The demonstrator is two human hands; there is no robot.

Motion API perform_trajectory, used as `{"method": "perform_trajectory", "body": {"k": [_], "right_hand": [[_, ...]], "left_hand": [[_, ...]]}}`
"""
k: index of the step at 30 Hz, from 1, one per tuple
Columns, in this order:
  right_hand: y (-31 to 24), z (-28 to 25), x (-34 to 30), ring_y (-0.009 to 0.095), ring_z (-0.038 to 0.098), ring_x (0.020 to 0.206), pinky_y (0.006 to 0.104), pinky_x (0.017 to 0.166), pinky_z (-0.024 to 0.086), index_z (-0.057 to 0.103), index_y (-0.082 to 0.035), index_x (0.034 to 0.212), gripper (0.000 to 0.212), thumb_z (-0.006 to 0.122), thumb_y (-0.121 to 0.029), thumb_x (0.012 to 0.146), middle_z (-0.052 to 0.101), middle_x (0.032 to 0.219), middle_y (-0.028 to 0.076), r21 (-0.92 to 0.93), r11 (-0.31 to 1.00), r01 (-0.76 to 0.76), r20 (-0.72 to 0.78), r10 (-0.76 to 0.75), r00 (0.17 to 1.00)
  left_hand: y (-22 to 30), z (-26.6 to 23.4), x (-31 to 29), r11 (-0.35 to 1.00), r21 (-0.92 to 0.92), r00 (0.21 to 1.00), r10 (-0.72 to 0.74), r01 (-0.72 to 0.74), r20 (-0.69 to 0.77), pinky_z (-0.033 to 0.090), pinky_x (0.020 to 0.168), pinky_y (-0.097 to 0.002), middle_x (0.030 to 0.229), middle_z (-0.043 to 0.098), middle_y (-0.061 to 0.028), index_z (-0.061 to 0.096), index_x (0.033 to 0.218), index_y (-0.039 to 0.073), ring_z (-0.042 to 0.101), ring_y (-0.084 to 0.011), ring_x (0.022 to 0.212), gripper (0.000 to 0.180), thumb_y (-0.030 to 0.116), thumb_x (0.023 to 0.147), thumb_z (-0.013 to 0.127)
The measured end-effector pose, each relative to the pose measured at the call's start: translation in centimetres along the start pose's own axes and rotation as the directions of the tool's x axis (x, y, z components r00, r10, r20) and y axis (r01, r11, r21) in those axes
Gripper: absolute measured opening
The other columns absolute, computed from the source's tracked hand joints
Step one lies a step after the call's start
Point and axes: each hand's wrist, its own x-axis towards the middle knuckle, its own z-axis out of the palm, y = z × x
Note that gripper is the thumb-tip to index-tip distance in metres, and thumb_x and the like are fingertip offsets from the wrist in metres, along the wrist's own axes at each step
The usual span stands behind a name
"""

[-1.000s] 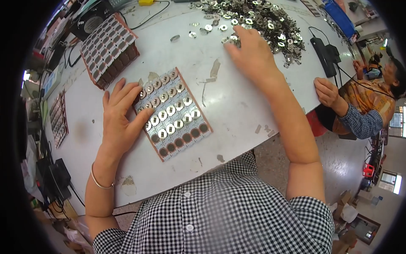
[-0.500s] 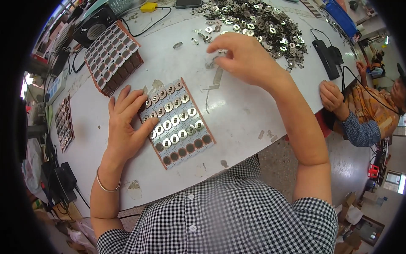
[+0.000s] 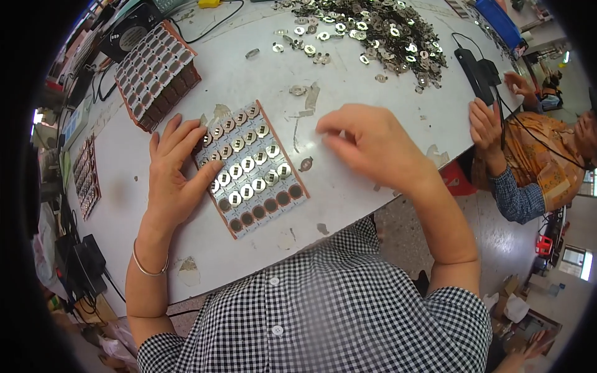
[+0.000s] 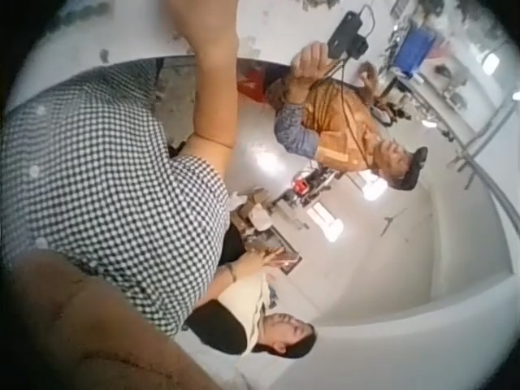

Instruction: Assembling metal contact plates into a grid frame for battery packs.

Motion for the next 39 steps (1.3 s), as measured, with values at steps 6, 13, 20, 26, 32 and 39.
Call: {"method": "perform_trajectory", "body": {"k": [6, 13, 20, 26, 32, 39], "right_hand": [[-2.2, 2.2, -0.7, 0.020, 0.067, 0.081, 0.0298, 0.073, 0.054, 0.073, -0.004, 0.109, 0.025, 0.072, 0.000, 0.085, 0.069, 0.095, 0.008, 0.027, 0.999, 0.038, 0.031, -0.039, 0.999], [-2.4, 2.6, -0.6, 0.024, 0.068, 0.083, 0.0319, 0.077, 0.055, 0.070, -0.003, 0.110, 0.027, 0.070, 0.003, 0.084, 0.069, 0.094, 0.012, -0.054, 0.988, 0.146, 0.044, -0.144, 0.989], [-5.9, 3.2, -0.5, 0.007, 0.062, 0.077, 0.0231, 0.069, 0.050, 0.068, 0.001, 0.103, 0.015, 0.068, 0.005, 0.088, 0.068, 0.091, 0.002, 0.284, 0.949, -0.140, 0.048, 0.132, 0.990], [-9.2, 6.4, 0.9, 0.005, 0.061, 0.075, 0.0206, 0.066, 0.049, 0.066, 0.001, 0.102, 0.012, 0.066, 0.005, 0.091, 0.066, 0.085, 0.000, 0.458, 0.884, -0.096, 0.206, 0.000, 0.979], [-9.7, 7.4, 2.6, 0.006, 0.061, 0.074, 0.0222, 0.065, 0.049, 0.064, 0.002, 0.101, 0.011, 0.065, 0.005, 0.090, 0.066, 0.087, 0.002, 0.349, 0.925, -0.151, 0.382, 0.007, 0.924], [-9.2, 6.5, 3.0, 0.009, 0.061, 0.078, 0.0245, 0.071, 0.051, 0.062, 0.001, 0.100, 0.012, 0.060, 0.009, 0.092, 0.066, 0.097, 0.006, 0.120, 0.970, 0.209, 0.174, -0.228, 0.958]], "left_hand": [[0.0, -0.2, -0.1, 1.000, 0.003, 1.000, -0.016, 0.016, 0.022, 0.017, 0.119, -0.0629, 0.136, 0.063, -0.0143, 0.067, 0.127, 0.001, 0.043, -0.0405, 0.143, 0.054, 0.023, 0.080, 0.081], [-0.5, 0.5, -0.1, 0.999, 0.003, 0.999, 0.043, -0.043, -0.032, 0.020, 0.115, -0.0639, 0.132, 0.064, -0.0147, 0.068, 0.123, 0.000, 0.046, -0.0436, 0.137, 0.052, 0.029, 0.081, 0.080], [-0.4, 0.2, -0.2, 0.999, 0.045, 1.000, 0.020, -0.019, -0.021, 0.022, 0.118, -0.0573, 0.135, 0.064, -0.0119, 0.069, 0.123, 0.000, 0.046, -0.0387, 0.141, 0.053, 0.026, 0.079, 0.083], [-0.7, 0.5, -0.2, 0.999, 0.021, 0.998, 0.036, -0.035, -0.054, 0.022, 0.118, -0.0592, 0.134, 0.065, -0.0119, 0.070, 0.123, 0.001, 0.046, -0.0394, 0.141, 0.053, 0.028, 0.080, 0.083], [-0.7, 0.5, -0.5, 0.999, 0.028, 0.997, 0.029, -0.027, -0.068, 0.022, 0.117, -0.0598, 0.134, 0.065, -0.0121, 0.069, 0.124, 0.002, 0.046, -0.0402, 0.141, 0.053, 0.029, 0.081, 0.082], [-0.4, 0.6, -0.5, 0.998, 0.048, 0.996, 0.035, -0.031, -0.078, 0.022, 0.117, -0.0602, 0.134, 0.065, -0.0126, 0.069, 0.124, 0.002, 0.046, -0.0411, 0.141, 0.052, 0.030, 0.082, 0.081]]}}
